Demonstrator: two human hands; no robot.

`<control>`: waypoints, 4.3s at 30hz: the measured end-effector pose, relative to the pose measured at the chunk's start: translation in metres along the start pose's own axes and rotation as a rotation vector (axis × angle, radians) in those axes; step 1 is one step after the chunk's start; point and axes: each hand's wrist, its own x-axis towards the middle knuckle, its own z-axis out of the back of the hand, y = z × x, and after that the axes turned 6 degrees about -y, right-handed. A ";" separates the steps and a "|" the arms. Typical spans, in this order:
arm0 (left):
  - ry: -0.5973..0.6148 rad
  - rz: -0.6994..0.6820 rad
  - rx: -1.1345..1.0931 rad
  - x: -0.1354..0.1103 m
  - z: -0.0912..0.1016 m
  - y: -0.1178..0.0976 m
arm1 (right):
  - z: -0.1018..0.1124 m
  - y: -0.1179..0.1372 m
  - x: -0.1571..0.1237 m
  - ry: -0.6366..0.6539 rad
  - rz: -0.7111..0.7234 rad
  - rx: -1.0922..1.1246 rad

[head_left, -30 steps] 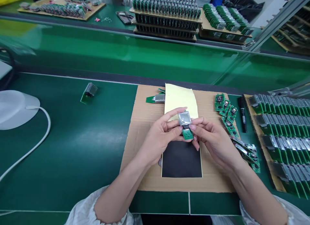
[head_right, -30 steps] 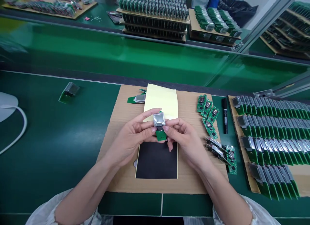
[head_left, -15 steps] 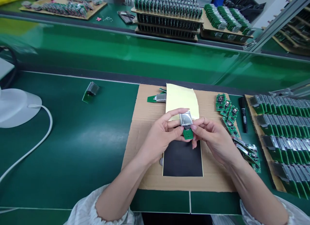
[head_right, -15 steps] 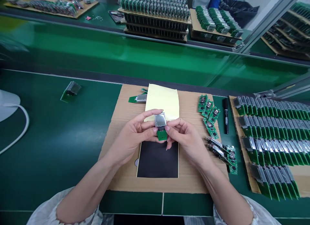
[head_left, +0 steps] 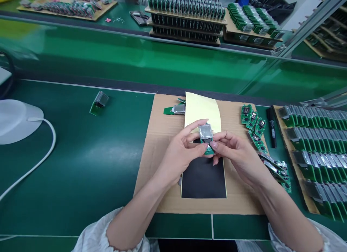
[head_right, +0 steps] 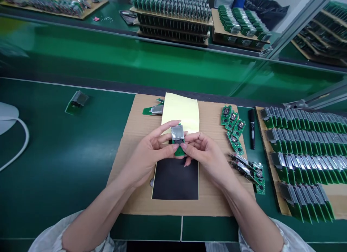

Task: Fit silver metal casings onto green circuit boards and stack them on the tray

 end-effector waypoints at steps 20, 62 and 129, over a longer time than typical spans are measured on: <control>0.017 0.008 -0.055 0.000 -0.001 0.003 | -0.005 -0.009 -0.001 -0.157 0.083 0.009; -1.145 -0.594 1.473 0.007 0.147 -0.090 | -0.003 -0.017 0.004 -0.477 0.209 -0.037; -0.077 -0.272 0.763 -0.009 0.008 -0.004 | -0.004 -0.012 0.007 -0.372 1.167 -0.898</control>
